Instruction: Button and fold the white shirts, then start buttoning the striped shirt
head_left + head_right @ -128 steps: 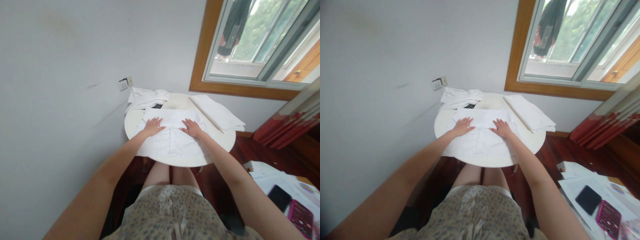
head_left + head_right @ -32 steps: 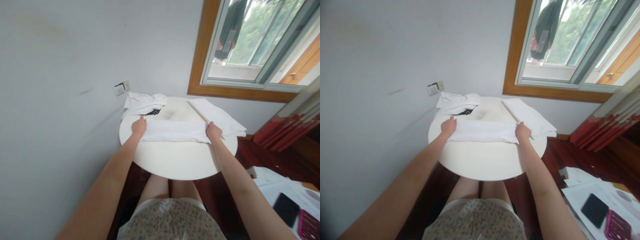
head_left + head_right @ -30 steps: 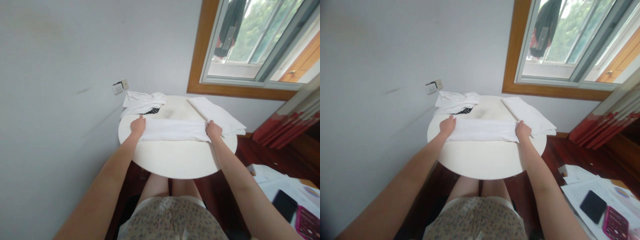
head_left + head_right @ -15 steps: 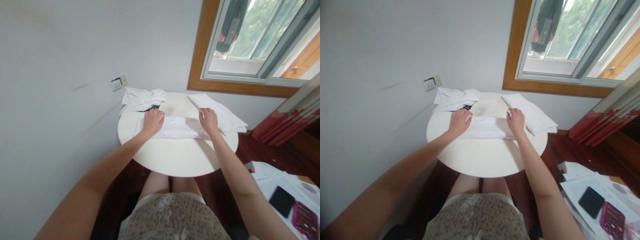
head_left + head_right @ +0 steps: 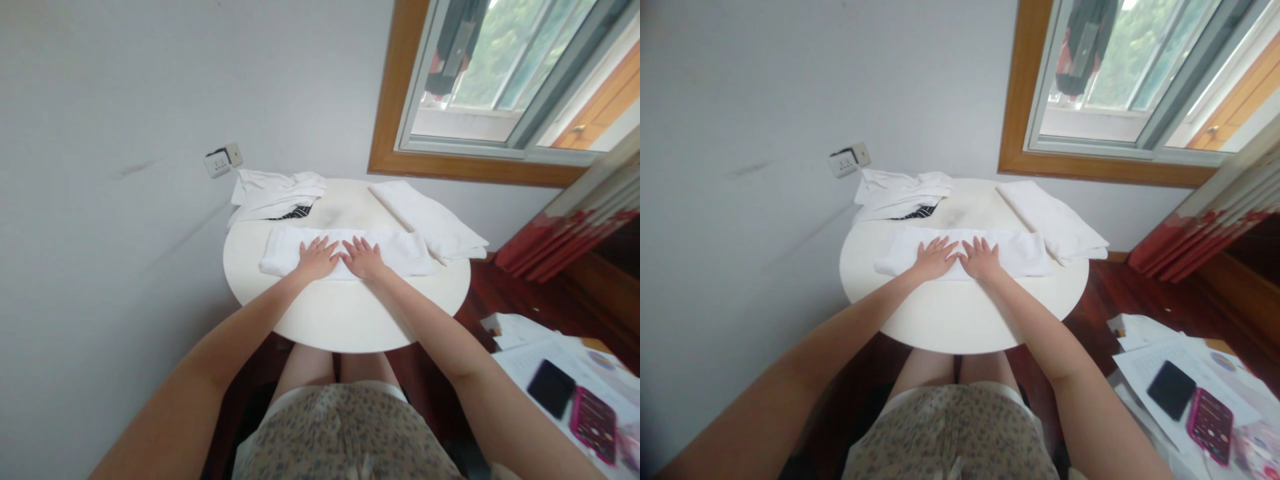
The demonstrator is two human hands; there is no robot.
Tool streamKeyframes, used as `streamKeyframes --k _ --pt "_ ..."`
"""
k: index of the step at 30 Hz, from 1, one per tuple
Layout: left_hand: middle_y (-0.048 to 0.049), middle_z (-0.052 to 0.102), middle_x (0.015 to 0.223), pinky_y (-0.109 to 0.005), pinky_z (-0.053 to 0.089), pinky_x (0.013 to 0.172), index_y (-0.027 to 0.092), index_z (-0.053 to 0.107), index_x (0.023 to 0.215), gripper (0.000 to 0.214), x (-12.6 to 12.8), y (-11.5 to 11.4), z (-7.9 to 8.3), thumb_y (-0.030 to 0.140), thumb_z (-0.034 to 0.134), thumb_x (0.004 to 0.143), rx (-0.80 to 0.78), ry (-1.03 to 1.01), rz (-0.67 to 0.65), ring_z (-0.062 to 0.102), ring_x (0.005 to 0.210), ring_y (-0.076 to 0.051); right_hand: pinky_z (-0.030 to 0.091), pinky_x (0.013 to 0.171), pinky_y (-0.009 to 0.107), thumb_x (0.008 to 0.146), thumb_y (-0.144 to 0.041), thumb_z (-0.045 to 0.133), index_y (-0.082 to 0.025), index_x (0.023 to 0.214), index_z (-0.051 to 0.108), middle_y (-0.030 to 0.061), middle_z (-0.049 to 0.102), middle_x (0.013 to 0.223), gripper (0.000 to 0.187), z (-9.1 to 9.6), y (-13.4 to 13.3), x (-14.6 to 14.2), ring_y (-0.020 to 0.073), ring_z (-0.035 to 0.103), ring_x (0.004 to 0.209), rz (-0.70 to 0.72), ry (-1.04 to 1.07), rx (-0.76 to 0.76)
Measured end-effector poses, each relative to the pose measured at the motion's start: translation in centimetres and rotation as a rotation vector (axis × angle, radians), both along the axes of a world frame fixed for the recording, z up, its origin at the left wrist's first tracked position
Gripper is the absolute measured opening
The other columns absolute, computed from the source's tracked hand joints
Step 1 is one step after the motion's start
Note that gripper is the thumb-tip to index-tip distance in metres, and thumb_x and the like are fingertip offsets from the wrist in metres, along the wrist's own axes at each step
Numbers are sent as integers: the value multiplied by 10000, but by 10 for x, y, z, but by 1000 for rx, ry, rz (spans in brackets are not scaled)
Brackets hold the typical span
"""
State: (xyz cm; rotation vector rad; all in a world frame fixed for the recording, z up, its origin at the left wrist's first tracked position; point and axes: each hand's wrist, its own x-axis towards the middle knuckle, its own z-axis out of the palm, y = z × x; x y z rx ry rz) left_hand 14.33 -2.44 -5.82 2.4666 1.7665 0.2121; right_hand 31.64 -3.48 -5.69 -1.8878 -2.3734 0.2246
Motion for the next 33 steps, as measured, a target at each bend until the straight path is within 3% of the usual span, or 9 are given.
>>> streamKeyframes --k 7,13,19,27,33 --pt "-37 213 1595 -662 97 1125 349 328 1478 635 -8 6 2 624 241 912 -30 32 47 161 1462 -332 108 1170 534 961 -608 200 -245 1504 305 51 211 1585 662 -5 13 56 238 166 1468 108 1 68" --pt "-56 211 1595 -617 81 1144 321 318 1486 670 -30 17 0 644 229 906 -9 59 76 157 1466 -317 113 1180 489 982 -554 226 -236 1477 364 52 265 1571 604 -8 9 100 224 204 1457 38 -52 139" --pt "-89 222 1590 -536 81 1169 275 316 1492 697 -54 24 0 645 223 909 4 108 89 167 1467 -299 139 1170 515 981 -546 254 -252 1486 342 51 205 1591 591 -10 5 130 250 171 1465 -158 -55 110" --pt "-82 188 1600 -474 146 1172 254 324 1489 665 -91 30 -2 602 236 928 28 104 156 157 1474 -265 181 1173 403 973 -546 271 -178 1502 305 114 274 1565 646 -15 6 140 244 254 1438 -281 -64 116" --pt "-150 233 1577 -362 195 1166 137 284 1501 667 -115 26 -7 519 247 955 59 93 209 247 1448 -248 172 1172 402 968 -561 252 -167 1503 299 120 277 1563 666 -17 8 141 248 250 1438 -296 -57 108"
